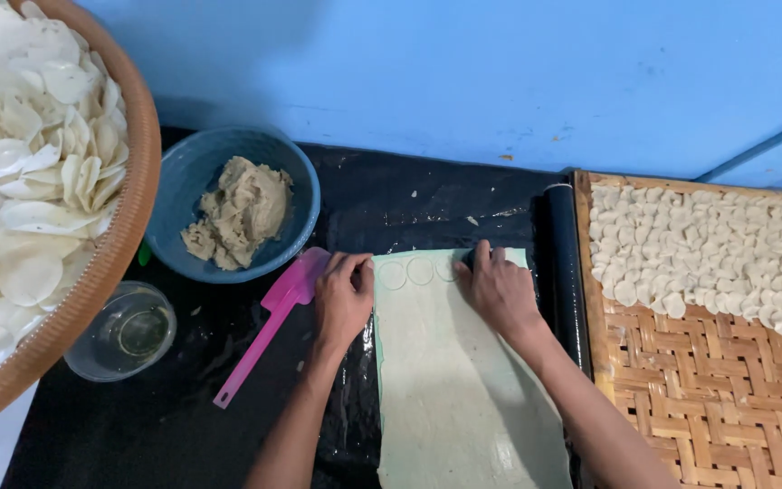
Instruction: Cutting out small circular discs from a flattened sheet of dough using a manual cutter.
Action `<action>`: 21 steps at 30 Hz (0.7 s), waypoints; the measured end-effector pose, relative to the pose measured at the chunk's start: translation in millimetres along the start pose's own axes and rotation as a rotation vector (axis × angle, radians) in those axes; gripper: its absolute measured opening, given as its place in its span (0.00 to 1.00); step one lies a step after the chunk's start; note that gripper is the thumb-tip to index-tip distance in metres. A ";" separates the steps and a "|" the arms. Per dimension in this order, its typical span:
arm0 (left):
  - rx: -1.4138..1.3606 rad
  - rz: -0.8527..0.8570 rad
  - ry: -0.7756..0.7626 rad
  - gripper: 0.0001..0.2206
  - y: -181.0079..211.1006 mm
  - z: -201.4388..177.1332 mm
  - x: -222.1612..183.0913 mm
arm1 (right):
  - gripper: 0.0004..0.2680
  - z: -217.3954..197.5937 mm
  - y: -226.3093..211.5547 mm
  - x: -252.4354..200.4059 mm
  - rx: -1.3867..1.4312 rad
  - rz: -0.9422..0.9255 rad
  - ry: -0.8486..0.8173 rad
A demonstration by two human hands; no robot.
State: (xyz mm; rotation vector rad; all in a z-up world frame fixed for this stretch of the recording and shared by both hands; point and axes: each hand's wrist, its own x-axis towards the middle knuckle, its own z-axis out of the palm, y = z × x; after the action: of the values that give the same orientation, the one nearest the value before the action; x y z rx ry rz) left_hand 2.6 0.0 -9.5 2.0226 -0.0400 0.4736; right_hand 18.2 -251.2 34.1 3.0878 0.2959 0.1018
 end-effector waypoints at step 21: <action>0.051 -0.081 -0.045 0.07 8.1 -5.6 1.7 | 0.19 -0.8 28.1 -9.3 0.093 0.131 0.031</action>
State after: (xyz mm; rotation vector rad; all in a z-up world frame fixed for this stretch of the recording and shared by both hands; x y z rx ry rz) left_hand 0.6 1.3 0.2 2.0758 0.0266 0.3814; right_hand 14.3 -280.5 35.6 3.1984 0.1011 0.1443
